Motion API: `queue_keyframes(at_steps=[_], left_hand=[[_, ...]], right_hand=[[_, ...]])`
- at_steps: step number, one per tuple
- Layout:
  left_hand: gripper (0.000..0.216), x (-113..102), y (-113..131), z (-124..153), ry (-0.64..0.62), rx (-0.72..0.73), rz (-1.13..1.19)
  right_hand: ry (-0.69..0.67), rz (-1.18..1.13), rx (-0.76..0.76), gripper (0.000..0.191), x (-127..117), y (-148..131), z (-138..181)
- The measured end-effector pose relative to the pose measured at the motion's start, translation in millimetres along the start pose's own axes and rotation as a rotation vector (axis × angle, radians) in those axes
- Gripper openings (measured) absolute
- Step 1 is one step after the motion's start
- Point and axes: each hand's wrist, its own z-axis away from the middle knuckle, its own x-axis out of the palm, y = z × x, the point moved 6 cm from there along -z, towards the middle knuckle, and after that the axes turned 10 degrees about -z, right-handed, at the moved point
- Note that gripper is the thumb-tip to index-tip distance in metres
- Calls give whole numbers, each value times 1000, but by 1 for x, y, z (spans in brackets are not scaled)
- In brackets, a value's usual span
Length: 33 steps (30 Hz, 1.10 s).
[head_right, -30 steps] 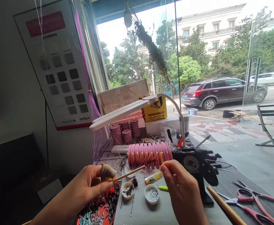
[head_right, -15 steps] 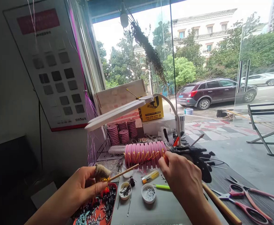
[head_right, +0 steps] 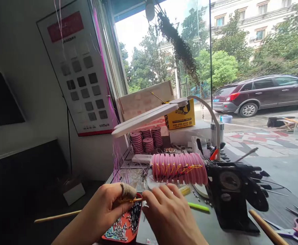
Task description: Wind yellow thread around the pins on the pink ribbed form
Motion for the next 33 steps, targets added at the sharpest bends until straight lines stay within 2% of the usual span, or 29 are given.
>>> queue_keyframes(at_steps=[2,4,7,9,12,15,18,20,24,26,28,31,33], left_hand=[[12,4,-4,3,-10,-20,-117],[10,10,-8,5,29,-30,-246],[20,19,-7,6,195,86,-382],[10,24,-9,7,294,159,-445],[10,28,-25,9,324,127,-494],[12,25,-51,14,267,28,-531],[12,15,-76,20,245,-40,-512],[12,7,-90,23,282,-59,-448],[12,-3,-108,26,350,-51,-369],[12,-4,-114,27,354,-61,-331],[12,-7,-120,26,364,-83,-280],[12,-11,-122,26,399,-95,-227],[13,-12,-122,25,404,-111,-220]], right_hand=[[-96,-32,38,21,24,-1,1],[-85,-43,56,22,38,-3,4],[-33,-60,36,16,44,-7,10],[-29,-57,38,15,46,-5,13],[-82,-106,95,19,53,2,17],[-125,-367,246,20,62,10,15],[-48,-639,485,26,60,25,16],[-33,-693,629,35,57,39,25],[-136,-614,772,43,56,69,64],[-163,-510,759,36,59,75,74],[-274,-451,658,31,73,66,64],[-623,-411,477,28,120,36,23],[-661,-378,470,24,150,28,-13]])
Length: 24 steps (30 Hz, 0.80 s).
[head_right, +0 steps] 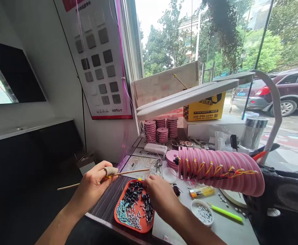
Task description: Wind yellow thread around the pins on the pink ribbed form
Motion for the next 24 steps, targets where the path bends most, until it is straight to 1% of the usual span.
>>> queue_keyframes(at_steps=[2,3,4,5,8,9,11,14,17,20,21,24], left_hand=[[13,-1,0,-1,-13,-26,-4],[12,-1,0,-1,-20,-37,-4],[12,-2,0,0,-29,-42,-3],[12,-2,0,0,-37,-47,-3],[12,-1,-5,3,-68,-67,-9],[12,1,-7,4,-74,-73,-11],[13,3,-10,6,-78,-81,-11],[14,8,-14,7,-95,-97,-2],[15,12,-19,8,-109,-139,26],[17,15,-27,9,-95,-183,42],[16,16,-29,9,-89,-193,40],[16,19,-34,8,-79,-211,26]], right_hand=[[-33,13,63,19,9,-8,-41],[-63,16,101,13,14,-8,-59],[-103,14,132,11,20,-6,-73],[-151,5,155,14,25,-3,-84],[-298,-67,162,18,40,6,-102],[-331,-107,159,17,43,9,-104],[-355,-212,173,17,46,17,-107],[-295,-461,246,20,49,29,-110],[-157,-836,315,19,45,34,-106],[-36,-1258,322,13,35,29,-91],[-2,-1380,317,14,30,26,-84],[82,-1642,309,16,22,19,-67]])
